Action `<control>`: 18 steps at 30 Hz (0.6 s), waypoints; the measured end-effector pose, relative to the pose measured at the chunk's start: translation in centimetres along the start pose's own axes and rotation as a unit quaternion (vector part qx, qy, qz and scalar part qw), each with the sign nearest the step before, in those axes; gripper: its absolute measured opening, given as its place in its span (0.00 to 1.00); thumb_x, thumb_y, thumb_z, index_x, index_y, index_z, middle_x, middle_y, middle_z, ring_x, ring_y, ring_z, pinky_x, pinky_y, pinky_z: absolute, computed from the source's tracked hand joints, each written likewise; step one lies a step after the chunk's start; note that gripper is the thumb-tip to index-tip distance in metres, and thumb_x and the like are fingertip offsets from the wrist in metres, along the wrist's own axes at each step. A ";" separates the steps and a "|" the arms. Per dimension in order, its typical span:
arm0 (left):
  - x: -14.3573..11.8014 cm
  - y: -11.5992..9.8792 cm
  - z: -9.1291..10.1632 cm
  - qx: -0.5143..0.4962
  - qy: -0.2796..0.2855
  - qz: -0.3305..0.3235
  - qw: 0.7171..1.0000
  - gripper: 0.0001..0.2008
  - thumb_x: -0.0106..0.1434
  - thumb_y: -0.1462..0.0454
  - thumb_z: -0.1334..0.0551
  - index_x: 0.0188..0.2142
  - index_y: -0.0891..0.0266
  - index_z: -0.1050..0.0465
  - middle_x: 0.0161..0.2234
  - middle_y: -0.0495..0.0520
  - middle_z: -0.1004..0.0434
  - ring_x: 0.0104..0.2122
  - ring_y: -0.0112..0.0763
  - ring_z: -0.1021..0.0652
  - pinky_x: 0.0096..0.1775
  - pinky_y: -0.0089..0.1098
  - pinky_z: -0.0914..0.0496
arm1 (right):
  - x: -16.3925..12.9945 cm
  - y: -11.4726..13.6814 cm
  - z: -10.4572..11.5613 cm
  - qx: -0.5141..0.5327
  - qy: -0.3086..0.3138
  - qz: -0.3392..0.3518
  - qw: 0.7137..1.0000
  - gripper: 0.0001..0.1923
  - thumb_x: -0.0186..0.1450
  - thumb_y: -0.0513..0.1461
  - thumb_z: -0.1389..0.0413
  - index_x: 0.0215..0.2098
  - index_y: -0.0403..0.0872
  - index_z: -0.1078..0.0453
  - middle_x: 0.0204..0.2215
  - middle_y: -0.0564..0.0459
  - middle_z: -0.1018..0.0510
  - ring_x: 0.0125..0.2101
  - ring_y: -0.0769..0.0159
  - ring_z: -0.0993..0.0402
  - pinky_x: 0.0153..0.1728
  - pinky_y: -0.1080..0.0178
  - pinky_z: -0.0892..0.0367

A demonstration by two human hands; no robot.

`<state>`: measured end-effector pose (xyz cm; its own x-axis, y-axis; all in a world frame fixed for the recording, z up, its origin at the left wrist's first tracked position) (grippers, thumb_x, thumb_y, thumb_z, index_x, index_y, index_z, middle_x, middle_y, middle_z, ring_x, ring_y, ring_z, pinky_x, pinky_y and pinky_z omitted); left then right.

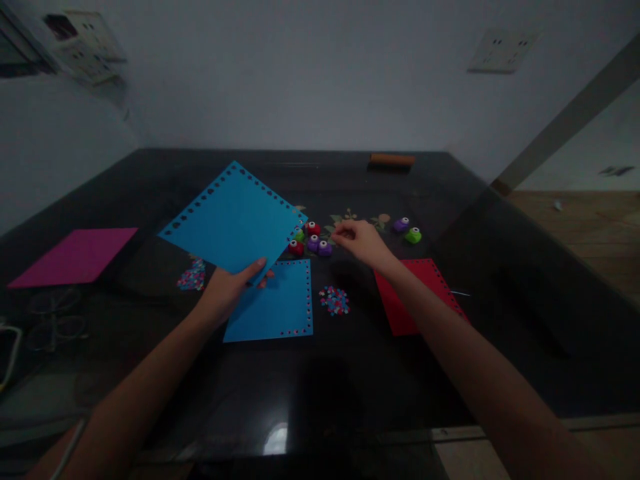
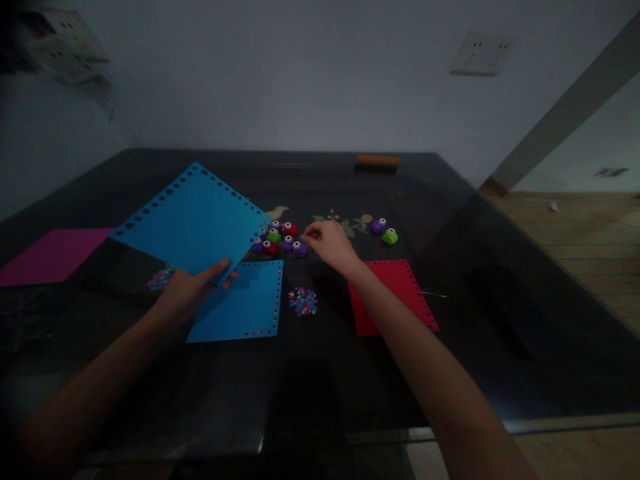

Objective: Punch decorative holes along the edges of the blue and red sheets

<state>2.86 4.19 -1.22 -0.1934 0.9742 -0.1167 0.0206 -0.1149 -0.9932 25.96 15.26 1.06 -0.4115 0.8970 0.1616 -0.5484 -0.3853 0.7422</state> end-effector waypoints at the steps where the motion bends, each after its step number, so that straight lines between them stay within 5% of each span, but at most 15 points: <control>1: -0.1 0.0 0.0 0.021 0.002 0.000 1.000 0.13 0.51 0.56 0.31 0.30 0.61 0.29 0.24 0.48 0.23 0.21 0.30 0.27 0.26 0.31 0.31 | 0.0 -0.1 -0.2 -0.019 -0.004 0.003 1.000 0.04 0.59 0.37 0.43 0.29 0.44 0.27 0.25 0.52 0.25 0.27 0.68 0.32 0.29 0.65 0.40; 18: -0.2 0.0 0.0 0.144 0.004 -0.013 0.989 0.13 0.54 0.54 0.34 0.26 0.61 0.27 0.24 0.50 0.21 0.23 0.33 0.24 0.33 0.33 0.28 | -0.9 -0.2 -3.1 -0.214 0.059 -0.020 0.975 0.20 0.61 0.42 0.41 0.51 0.46 0.30 0.41 0.44 0.25 0.42 0.55 0.28 0.38 0.58 0.34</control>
<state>2.86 3.99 -1.15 -0.1823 0.9789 -0.0925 -0.2655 -0.1396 -0.9540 24.14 13.88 -1.24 -0.4497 0.8921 0.0438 -0.8089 -0.4276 0.4035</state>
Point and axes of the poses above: each hand's wrist, its own x-axis towards the middle knuckle, its own z-axis out of the back of the hand, y = z × x, the point moved 6 cm from there along x, towards the middle knuckle
